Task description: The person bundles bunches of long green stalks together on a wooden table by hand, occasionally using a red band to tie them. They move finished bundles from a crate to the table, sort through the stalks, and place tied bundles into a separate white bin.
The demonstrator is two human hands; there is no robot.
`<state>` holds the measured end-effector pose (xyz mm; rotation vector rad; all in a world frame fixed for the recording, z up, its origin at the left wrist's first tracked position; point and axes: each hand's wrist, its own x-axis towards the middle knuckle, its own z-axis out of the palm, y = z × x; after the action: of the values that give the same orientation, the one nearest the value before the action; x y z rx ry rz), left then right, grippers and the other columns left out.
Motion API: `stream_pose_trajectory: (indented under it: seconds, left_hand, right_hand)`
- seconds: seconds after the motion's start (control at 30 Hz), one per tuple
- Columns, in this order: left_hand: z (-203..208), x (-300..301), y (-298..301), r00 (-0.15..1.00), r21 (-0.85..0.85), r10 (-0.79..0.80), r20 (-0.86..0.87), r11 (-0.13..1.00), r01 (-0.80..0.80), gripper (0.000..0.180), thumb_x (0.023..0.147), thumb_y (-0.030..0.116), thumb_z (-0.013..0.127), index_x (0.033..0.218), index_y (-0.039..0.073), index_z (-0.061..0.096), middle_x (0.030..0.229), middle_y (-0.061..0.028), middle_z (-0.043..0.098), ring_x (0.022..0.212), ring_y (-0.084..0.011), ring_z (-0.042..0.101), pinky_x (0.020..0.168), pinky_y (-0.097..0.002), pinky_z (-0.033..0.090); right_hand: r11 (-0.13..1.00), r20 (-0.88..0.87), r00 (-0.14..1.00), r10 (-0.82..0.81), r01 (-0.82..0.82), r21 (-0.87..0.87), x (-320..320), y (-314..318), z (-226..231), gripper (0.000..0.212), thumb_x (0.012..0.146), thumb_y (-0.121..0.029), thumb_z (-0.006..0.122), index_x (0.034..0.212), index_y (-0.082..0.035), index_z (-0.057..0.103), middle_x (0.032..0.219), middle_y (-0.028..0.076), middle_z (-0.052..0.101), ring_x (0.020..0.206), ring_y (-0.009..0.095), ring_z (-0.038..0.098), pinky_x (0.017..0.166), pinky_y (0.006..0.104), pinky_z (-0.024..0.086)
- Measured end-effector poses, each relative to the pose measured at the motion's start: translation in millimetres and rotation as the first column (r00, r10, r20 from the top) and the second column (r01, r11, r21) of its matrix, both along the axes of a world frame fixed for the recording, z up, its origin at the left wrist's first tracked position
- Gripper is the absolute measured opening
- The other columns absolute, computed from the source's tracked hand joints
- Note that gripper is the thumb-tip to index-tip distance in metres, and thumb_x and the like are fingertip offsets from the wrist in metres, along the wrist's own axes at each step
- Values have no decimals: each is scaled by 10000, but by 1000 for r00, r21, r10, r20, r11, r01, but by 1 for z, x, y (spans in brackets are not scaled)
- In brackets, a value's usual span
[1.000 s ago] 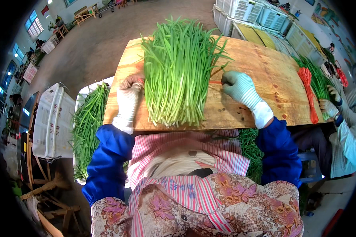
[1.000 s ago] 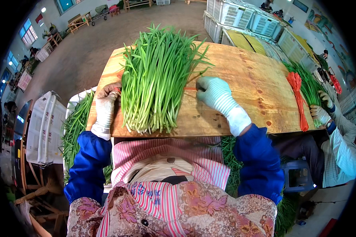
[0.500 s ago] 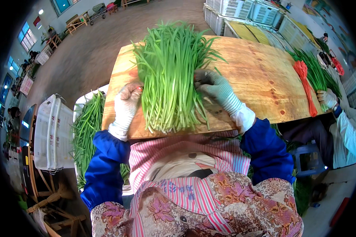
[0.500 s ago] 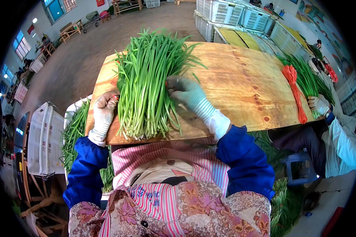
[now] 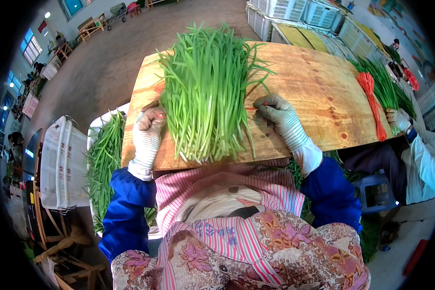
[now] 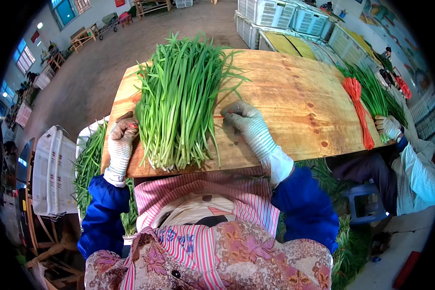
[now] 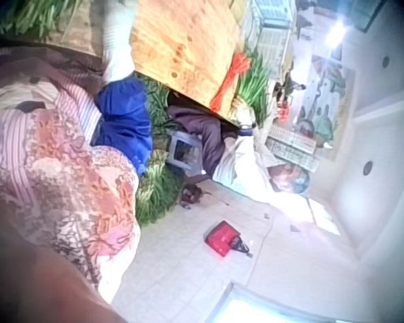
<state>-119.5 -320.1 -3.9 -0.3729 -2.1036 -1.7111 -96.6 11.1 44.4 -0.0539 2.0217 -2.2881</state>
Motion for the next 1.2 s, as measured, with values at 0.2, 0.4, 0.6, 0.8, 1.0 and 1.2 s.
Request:
stream_pose_trajectory:
  seconds: [0.2, 0.4, 0.6, 0.8, 1.0, 1.2]
  left_hand:
    - [49, -2, 27, 970, -67, 13, -242, 997, -30, 171, 815, -61, 544, 965, -6, 608, 995, -69, 566, 999, -185, 537, 928, -255, 379]
    - [112, -29, 61, 746, -576, -272, -608, 798, -178, 141, 829, 45, 571, 959, 14, 617, 1208, -192, 522, 1102, -324, 514, 928, -371, 406]
    - [95, -36, 104, 799, 92, -597, -65, 794, 601, 140, 855, -20, 493, 969, 5, 571, 1116, -139, 571, 1085, -254, 537, 937, -317, 415]
    - [49, -29, 95, 916, -271, -353, -192, 916, 296, 209, 834, -28, 539, 1032, 37, 556, 921, -126, 607, 845, -225, 620, 744, -299, 493]
    - [52, -35, 90, 927, 44, -372, -43, 926, 374, 242, 841, -67, 503, 1066, 12, 542, 960, -86, 620, 918, -163, 595, 808, -268, 470]
    - [40, -30, 56, 943, -91, -313, -115, 948, 304, 210, 843, -43, 494, 1024, 31, 571, 941, -65, 612, 907, -150, 577, 787, -264, 469]
  right_hand:
    - [981, -230, 971, 65, -20, 192, -24, -21, 26, 127, 853, -143, 536, 924, -41, 561, 753, 15, 577, 602, 69, 512, 505, 201, 396]
    - [911, -348, 899, 266, -116, 396, -52, -44, 62, 85, 833, -99, 563, 856, -17, 558, 718, 12, 570, 617, 97, 498, 578, 242, 431]
    - [835, -548, 784, 291, 72, 546, -46, -52, 57, 140, 806, -122, 624, 872, -3, 590, 682, 112, 558, 620, 172, 533, 608, 303, 448]
    - [839, -443, 842, 307, -21, 543, -31, -56, 53, 114, 801, -102, 602, 860, -4, 591, 684, 103, 570, 630, 152, 541, 607, 299, 451]
    - [949, -552, 815, 178, 6, 315, -42, -81, 34, 84, 812, -87, 583, 842, -10, 569, 672, 82, 560, 604, 129, 528, 567, 275, 446]
    - [967, -470, 864, 180, -69, 243, -40, -103, 16, 86, 821, -92, 552, 882, -40, 584, 693, 23, 569, 583, 94, 504, 531, 239, 420]
